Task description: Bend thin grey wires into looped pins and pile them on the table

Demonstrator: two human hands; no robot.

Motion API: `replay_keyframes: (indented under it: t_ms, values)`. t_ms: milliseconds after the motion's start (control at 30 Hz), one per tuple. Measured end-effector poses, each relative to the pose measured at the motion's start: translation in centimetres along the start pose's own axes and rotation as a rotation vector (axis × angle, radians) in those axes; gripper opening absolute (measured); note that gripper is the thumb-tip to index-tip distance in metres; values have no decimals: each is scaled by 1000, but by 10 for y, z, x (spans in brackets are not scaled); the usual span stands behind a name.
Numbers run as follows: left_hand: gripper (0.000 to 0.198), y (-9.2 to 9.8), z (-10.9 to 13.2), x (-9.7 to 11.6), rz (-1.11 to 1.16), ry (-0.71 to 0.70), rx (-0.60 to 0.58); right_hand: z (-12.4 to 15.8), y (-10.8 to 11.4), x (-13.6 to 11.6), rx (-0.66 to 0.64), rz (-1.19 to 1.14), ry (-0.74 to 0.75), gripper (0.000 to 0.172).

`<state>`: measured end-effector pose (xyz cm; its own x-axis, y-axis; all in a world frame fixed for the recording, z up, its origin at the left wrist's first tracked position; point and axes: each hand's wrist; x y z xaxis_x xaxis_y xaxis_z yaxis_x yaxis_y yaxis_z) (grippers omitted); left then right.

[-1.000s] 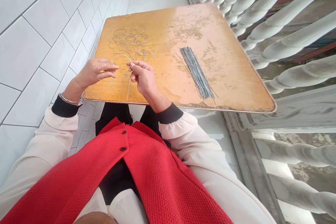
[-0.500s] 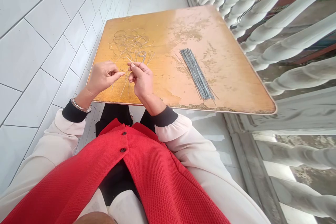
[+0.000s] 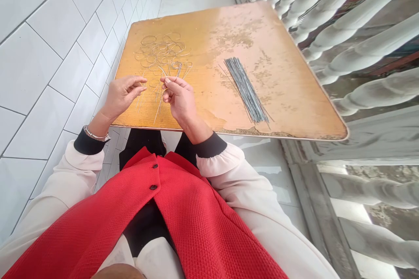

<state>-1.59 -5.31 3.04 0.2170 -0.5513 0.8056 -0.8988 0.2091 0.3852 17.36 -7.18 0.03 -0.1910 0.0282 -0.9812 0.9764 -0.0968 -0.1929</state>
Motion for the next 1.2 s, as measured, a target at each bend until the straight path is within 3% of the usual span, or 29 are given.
replay_keyframes:
  t_ms: [433, 600, 767, 900, 1067, 1200]
  values:
    - [9, 17, -22, -11, 51, -5, -136, -3, 8, 3, -77, -9, 17, 11]
    - [10, 20, -24, -2, 29, -32, -187, -3, 8, 0, -87, -22, -14, 13]
    - [14, 6, -17, 11, 52, -68, -191, 0, 4, -1, -57, -33, -22, 14]
    - [9, -12, -8, -4, 18, -166, -129, 1, 3, 3, -27, -31, 20, 9]
    - [32, -27, 5, -29, -187, -416, -130, 0, 6, 10, -16, 0, 116, 12]
    - [32, -29, 13, -24, -121, -380, -84, 2, 9, 12, -34, 90, 140, 22]
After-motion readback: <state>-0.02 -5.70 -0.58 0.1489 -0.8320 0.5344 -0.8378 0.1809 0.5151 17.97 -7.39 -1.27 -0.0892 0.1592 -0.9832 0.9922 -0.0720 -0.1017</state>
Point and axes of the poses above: each hand's wrist, its own z-axis away from the middle knuckle, its own y-axis out of the back of the hand, x = y × z, and after that the axes turned 15 degrees about z, right-handed
